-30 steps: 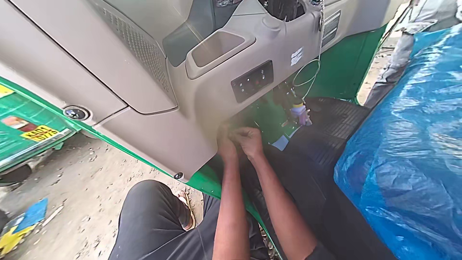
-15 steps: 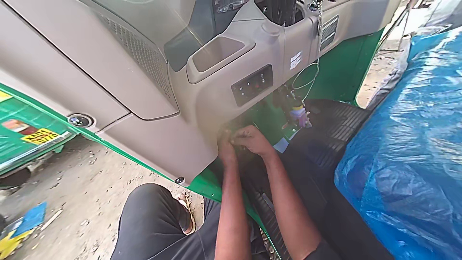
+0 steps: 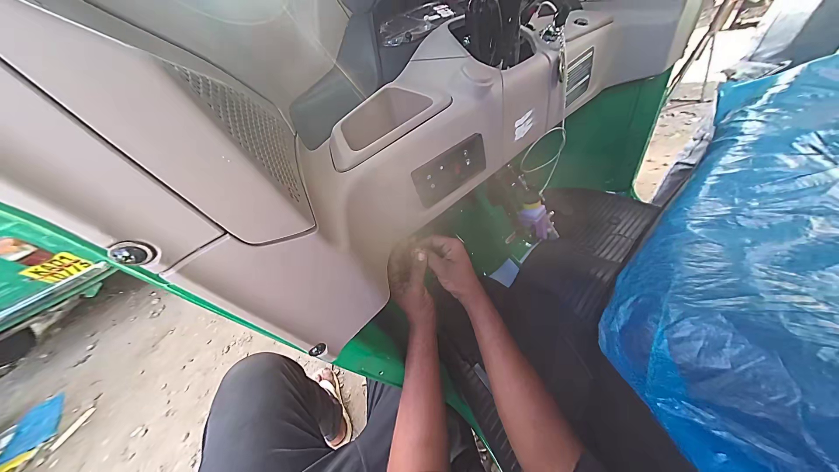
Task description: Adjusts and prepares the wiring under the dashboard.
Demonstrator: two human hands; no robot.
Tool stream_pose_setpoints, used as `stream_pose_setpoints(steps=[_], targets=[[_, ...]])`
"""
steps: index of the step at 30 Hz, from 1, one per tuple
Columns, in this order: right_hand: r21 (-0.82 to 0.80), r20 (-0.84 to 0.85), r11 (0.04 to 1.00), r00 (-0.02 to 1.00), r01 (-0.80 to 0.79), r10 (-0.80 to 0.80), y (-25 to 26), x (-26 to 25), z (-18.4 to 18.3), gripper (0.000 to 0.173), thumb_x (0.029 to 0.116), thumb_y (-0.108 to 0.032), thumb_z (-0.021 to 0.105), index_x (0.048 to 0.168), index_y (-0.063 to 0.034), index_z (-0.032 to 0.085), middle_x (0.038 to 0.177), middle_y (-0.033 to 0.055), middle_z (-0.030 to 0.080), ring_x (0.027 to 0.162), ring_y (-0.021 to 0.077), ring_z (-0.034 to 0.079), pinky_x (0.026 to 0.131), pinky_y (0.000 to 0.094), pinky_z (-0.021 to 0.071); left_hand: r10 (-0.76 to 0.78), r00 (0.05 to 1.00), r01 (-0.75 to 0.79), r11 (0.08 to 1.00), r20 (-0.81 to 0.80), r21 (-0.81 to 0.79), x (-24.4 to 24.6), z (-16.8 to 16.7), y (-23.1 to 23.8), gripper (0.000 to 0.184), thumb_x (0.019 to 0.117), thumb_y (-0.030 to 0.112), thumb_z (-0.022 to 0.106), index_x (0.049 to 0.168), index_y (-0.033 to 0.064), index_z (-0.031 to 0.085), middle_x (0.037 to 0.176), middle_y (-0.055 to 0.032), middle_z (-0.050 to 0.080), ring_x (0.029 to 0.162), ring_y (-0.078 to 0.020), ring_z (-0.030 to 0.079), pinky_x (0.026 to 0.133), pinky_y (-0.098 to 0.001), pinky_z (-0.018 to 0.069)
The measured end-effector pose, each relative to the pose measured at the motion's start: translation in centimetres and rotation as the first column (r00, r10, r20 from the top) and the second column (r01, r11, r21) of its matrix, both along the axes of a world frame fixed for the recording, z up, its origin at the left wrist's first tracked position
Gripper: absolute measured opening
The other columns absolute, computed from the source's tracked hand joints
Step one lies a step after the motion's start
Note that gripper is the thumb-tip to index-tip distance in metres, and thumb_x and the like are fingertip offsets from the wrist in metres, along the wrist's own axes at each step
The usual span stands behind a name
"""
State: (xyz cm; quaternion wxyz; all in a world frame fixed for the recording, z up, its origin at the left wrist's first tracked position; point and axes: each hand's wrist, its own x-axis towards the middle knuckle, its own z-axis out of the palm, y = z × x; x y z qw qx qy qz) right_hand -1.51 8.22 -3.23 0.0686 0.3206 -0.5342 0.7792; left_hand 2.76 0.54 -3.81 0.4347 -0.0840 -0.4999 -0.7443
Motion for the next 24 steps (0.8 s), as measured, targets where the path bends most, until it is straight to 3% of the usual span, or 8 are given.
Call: stream_pose_setpoints(steps=[4,10,14,19,24], targets=[[0.032,-0.039,0.999,0.999,0.006,-0.005,0.7,-0.2,0.9,0.012,0.0990,-0.006,0.062,0.099,0.0008,0.073,0.082,0.0080,0.069,0.068,0.0119,0.061,0.064,0.0280,0.0535,0.004,0.999,-0.004,1.000,0.033,0.013,-0.5,0.4,0.1,0.030,0.0958,0.003,0.064,0.124,-0.0078,0.065,0.122,-0.0179,0.069,0.116,-0.0236,0.066,0.101,-0.0373,0.0540],[0.095,-0.060,0.995,0.998,0.040,-0.034,0.3,-0.1,0.1,0.013,0.0995,-0.008,0.062,0.097,-0.0009,0.073,0.087,0.0079,0.070,0.077,0.0147,0.065,0.070,0.0330,0.0566,0.209,0.973,-0.202,0.977,0.098,-0.072,-0.7,0.2,0.5,0.019,0.1042,0.006,0.053,0.112,-0.0058,0.066,0.108,-0.0134,0.073,0.107,-0.0192,0.070,0.096,-0.0348,0.0565],[0.044,-0.025,0.991,0.992,0.127,-0.126,-1.1,0.4,-0.5,0.011,0.0955,-0.006,0.064,0.090,-0.0026,0.072,0.079,0.0066,0.067,0.069,0.0145,0.062,0.061,0.0325,0.0531,0.261,0.957,-0.247,0.962,0.123,-0.120,-1.0,0.0,0.2,0.019,0.1065,0.009,0.049,0.111,-0.0019,0.064,0.105,-0.0096,0.073,0.103,-0.0161,0.070,0.093,-0.0341,0.0567],[0.002,0.010,0.977,0.977,0.211,-0.211,-2.2,1.3,-0.1,0.011,0.0919,-0.007,0.065,0.085,-0.0050,0.073,0.083,0.0055,0.069,0.072,0.0145,0.064,0.061,0.0333,0.0551,0.200,0.972,-0.195,0.979,0.121,-0.050,-0.8,0.5,0.2,0.022,0.1094,0.014,0.045,0.111,0.0016,0.062,0.100,-0.0045,0.072,0.095,-0.0113,0.071,0.087,-0.0304,0.0593],[-0.013,0.061,0.981,0.979,0.195,-0.194,-2.6,1.6,-0.3,0.011,0.0905,-0.004,0.064,0.084,-0.0032,0.073,0.081,0.0068,0.069,0.072,0.0150,0.064,0.063,0.0340,0.0548,0.172,0.965,-0.181,0.983,0.198,0.026,-0.5,1.4,0.5,0.023,0.1102,0.015,0.042,0.111,0.0032,0.062,0.094,-0.0022,0.069,0.090,-0.0089,0.069,0.083,-0.0285,0.0585]])
